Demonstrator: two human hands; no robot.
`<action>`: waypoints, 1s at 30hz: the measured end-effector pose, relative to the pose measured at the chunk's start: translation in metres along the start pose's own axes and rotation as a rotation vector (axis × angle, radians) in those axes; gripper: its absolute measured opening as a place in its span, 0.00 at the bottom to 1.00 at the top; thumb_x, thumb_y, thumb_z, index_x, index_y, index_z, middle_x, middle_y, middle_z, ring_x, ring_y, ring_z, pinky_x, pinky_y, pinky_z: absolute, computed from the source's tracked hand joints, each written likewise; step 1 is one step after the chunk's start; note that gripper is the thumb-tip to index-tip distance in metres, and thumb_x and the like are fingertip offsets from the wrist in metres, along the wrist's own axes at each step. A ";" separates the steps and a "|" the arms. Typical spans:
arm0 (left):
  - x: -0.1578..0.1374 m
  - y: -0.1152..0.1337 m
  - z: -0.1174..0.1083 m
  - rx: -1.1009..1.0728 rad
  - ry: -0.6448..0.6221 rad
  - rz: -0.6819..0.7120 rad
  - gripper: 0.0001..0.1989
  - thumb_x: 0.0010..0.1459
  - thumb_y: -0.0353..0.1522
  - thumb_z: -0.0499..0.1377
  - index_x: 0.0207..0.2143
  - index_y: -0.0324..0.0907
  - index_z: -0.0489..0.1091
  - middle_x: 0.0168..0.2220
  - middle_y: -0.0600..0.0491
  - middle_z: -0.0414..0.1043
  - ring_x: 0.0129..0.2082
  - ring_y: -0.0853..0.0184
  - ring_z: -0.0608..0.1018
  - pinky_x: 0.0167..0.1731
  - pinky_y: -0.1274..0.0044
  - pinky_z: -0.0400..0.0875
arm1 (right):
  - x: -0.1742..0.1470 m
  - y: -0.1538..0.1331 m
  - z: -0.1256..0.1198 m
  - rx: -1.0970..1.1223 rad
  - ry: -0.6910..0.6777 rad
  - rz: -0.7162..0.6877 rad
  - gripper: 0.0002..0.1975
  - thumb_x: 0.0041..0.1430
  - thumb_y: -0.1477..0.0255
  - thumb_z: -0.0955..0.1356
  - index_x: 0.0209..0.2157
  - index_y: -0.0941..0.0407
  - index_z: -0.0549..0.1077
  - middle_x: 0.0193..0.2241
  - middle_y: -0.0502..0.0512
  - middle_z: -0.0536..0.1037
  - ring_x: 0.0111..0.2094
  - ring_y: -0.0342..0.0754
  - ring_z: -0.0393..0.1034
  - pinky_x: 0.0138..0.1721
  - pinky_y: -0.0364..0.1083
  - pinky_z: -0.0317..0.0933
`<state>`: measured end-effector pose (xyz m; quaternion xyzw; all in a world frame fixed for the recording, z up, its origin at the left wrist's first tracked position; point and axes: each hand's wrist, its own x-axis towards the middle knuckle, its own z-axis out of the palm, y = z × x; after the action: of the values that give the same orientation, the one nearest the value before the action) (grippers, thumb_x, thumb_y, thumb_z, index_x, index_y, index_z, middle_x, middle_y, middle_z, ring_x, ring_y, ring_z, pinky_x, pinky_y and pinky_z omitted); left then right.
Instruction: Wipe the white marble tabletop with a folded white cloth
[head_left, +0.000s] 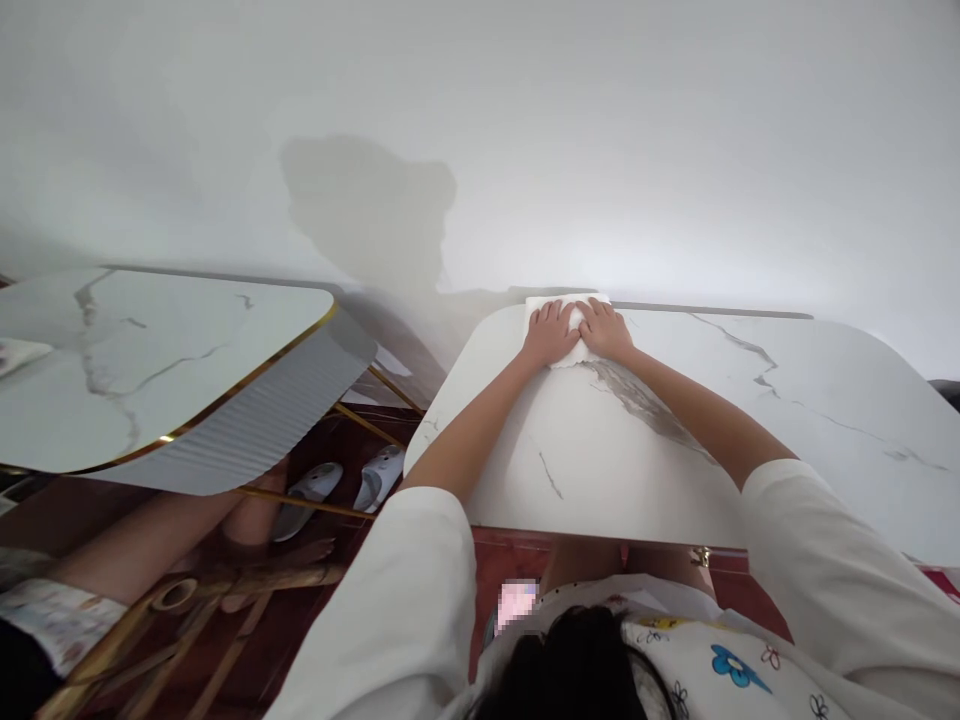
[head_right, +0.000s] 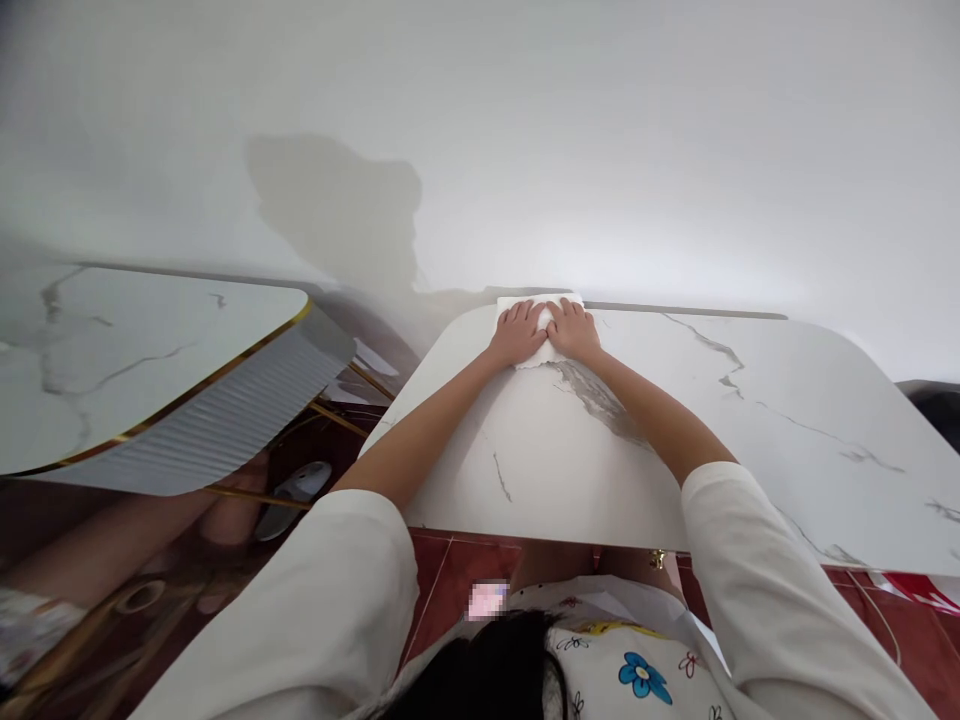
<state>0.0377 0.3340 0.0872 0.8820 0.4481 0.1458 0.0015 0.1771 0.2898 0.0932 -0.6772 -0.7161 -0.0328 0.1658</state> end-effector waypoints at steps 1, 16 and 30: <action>-0.004 0.001 -0.001 0.000 -0.007 0.012 0.29 0.62 0.38 0.44 0.64 0.39 0.52 0.66 0.43 0.51 0.66 0.56 0.54 0.62 0.63 0.47 | -0.005 -0.002 0.000 0.012 0.007 0.006 0.26 0.65 0.69 0.53 0.63 0.57 0.56 0.64 0.62 0.57 0.61 0.57 0.51 0.56 0.57 0.52; -0.106 0.037 -0.030 0.079 -0.049 0.028 0.30 0.62 0.36 0.43 0.64 0.33 0.51 0.65 0.36 0.50 0.65 0.49 0.54 0.60 0.59 0.49 | -0.095 -0.041 -0.019 -0.047 0.042 -0.060 0.26 0.64 0.71 0.54 0.62 0.57 0.58 0.63 0.62 0.58 0.60 0.57 0.53 0.55 0.54 0.54; -0.186 0.065 -0.048 0.110 -0.049 0.026 0.29 0.62 0.35 0.46 0.63 0.33 0.53 0.65 0.35 0.50 0.65 0.47 0.55 0.59 0.56 0.51 | -0.169 -0.070 -0.045 -0.041 -0.075 -0.112 0.26 0.65 0.69 0.55 0.64 0.59 0.55 0.64 0.66 0.54 0.63 0.61 0.49 0.58 0.57 0.51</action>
<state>-0.0264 0.1414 0.0939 0.8898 0.4439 0.0992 -0.0379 0.1216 0.1097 0.1004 -0.6402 -0.7576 -0.0312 0.1228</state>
